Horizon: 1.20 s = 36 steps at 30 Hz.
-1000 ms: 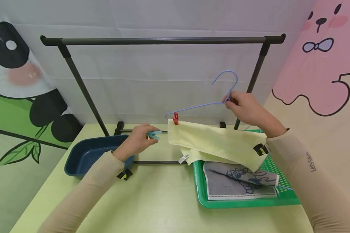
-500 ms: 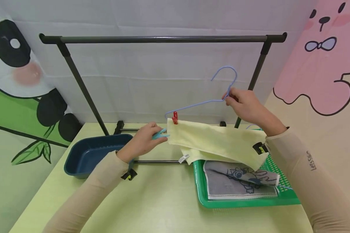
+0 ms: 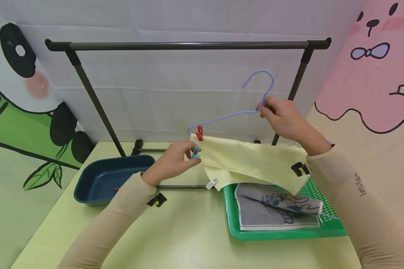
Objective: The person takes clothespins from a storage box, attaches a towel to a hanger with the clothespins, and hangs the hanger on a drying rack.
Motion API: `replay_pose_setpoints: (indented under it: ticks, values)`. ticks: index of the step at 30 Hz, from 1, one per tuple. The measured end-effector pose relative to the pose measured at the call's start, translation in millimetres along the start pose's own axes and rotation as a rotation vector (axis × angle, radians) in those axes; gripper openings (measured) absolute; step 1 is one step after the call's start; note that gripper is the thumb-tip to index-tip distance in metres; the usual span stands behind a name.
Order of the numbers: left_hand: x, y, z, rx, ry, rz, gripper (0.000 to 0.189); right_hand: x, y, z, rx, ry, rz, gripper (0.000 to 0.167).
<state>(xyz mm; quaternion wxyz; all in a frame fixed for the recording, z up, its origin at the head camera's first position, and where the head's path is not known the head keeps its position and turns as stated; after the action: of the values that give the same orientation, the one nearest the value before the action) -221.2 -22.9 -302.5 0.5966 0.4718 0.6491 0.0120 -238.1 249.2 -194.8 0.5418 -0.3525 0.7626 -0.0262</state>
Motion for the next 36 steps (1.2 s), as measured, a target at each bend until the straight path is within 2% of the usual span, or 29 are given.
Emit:
replay_pose_setpoints:
  ticks: [7,12,17,24,31,36]
  values:
    - [5.1,7.0,-8.8,-0.035,-0.013,0.032,0.041,-4.6,-3.1,0.9,0.048,0.017,-0.01,0.027]
    - [8.8,15.8,-15.9,-0.011,-0.012,0.04,0.04,-3.5,-2.1,0.2,0.06,0.035,-0.023,0.027]
    - [13.8,26.9,-23.0,0.027,-0.02,0.061,0.038,4.0,-0.1,-0.7,0.081,0.019,-0.051,0.026]
    - [17.9,37.4,-33.8,0.008,-0.024,0.095,0.04,13.0,1.3,1.9,0.106,-0.019,-0.092,0.027]
    - [26.1,43.3,-44.9,0.006,-0.024,0.209,0.031,17.8,6.0,6.4,0.169,-0.069,-0.124,0.03]
    - [34.7,47.5,-52.7,0.029,-0.045,0.267,0.03,15.8,6.3,7.3,0.167,-0.075,-0.138,0.028]
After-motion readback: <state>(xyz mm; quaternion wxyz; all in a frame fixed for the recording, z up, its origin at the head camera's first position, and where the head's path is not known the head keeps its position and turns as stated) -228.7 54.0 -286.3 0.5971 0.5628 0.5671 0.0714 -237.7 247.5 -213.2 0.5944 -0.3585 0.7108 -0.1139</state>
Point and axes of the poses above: each hand's wrist, its own z-axis away from the middle knuckle, its own x-axis out of the palm, y = z × x, the point moved 5 cm from there along -z, towards the middle knuckle, and after that the axes turned 1 degree about x, right-handed, at the moved point
